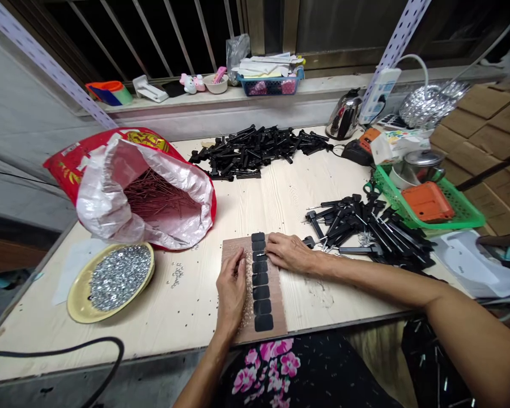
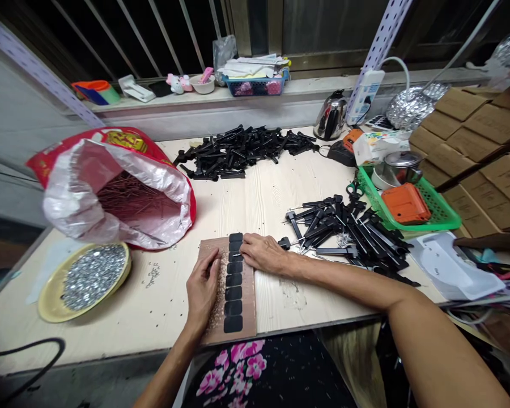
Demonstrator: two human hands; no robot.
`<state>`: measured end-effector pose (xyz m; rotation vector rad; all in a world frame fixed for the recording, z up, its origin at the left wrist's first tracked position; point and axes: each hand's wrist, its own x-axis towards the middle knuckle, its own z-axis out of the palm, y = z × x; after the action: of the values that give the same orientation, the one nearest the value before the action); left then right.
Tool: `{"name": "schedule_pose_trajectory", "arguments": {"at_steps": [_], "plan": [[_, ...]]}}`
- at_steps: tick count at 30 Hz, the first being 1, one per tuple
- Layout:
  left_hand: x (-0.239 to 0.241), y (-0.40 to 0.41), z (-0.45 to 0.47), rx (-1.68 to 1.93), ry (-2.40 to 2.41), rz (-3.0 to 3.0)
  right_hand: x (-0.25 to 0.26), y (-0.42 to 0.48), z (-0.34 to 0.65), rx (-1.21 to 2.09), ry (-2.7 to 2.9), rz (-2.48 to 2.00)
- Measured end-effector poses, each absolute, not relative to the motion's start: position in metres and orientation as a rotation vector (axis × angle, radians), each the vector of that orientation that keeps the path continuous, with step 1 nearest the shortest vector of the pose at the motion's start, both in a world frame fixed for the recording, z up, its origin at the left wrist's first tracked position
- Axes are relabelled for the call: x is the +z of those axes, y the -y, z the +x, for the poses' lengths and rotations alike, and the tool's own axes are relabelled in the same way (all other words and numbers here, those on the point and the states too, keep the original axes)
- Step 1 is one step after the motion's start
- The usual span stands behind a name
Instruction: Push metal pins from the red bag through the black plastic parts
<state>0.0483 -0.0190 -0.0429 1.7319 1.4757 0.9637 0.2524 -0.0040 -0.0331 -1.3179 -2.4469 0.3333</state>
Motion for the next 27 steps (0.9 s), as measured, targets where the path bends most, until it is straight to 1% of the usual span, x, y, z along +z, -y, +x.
{"name": "schedule_pose_trajectory", "arguments": {"at_steps": [4,8,11,13,16,17,22,25,27], "plan": [[-0.043,0.02,0.049,0.984,-1.472,1.734,-0.029,0.005,0.252,0.33,2.473,-1.369],[-0.044,0.019,0.048,0.987,-1.462,1.745,-0.025,-0.004,0.253,0.383,2.389,-1.478],[-0.044,0.019,0.048,0.987,-1.469,1.75,-0.027,-0.005,0.252,0.357,2.353,-1.531],[-0.044,0.019,0.048,0.989,-1.473,1.75,-0.032,0.001,0.249,0.309,2.397,-1.46],[-0.044,0.019,0.049,0.99,-1.472,1.744,-0.039,0.01,0.249,0.279,2.584,-1.146],[-0.044,0.019,0.049,0.989,-1.473,1.743,-0.04,0.011,0.251,0.283,2.6,-1.103],[-0.043,0.019,0.049,0.968,-1.486,1.738,-0.04,0.0,0.259,0.297,2.394,-1.367],[-0.042,0.018,0.049,0.955,-1.496,1.732,-0.041,0.0,0.259,0.379,2.565,-1.109],[-0.042,0.018,0.049,0.957,-1.506,1.725,-0.04,0.001,0.258,0.423,2.562,-1.102]]}}
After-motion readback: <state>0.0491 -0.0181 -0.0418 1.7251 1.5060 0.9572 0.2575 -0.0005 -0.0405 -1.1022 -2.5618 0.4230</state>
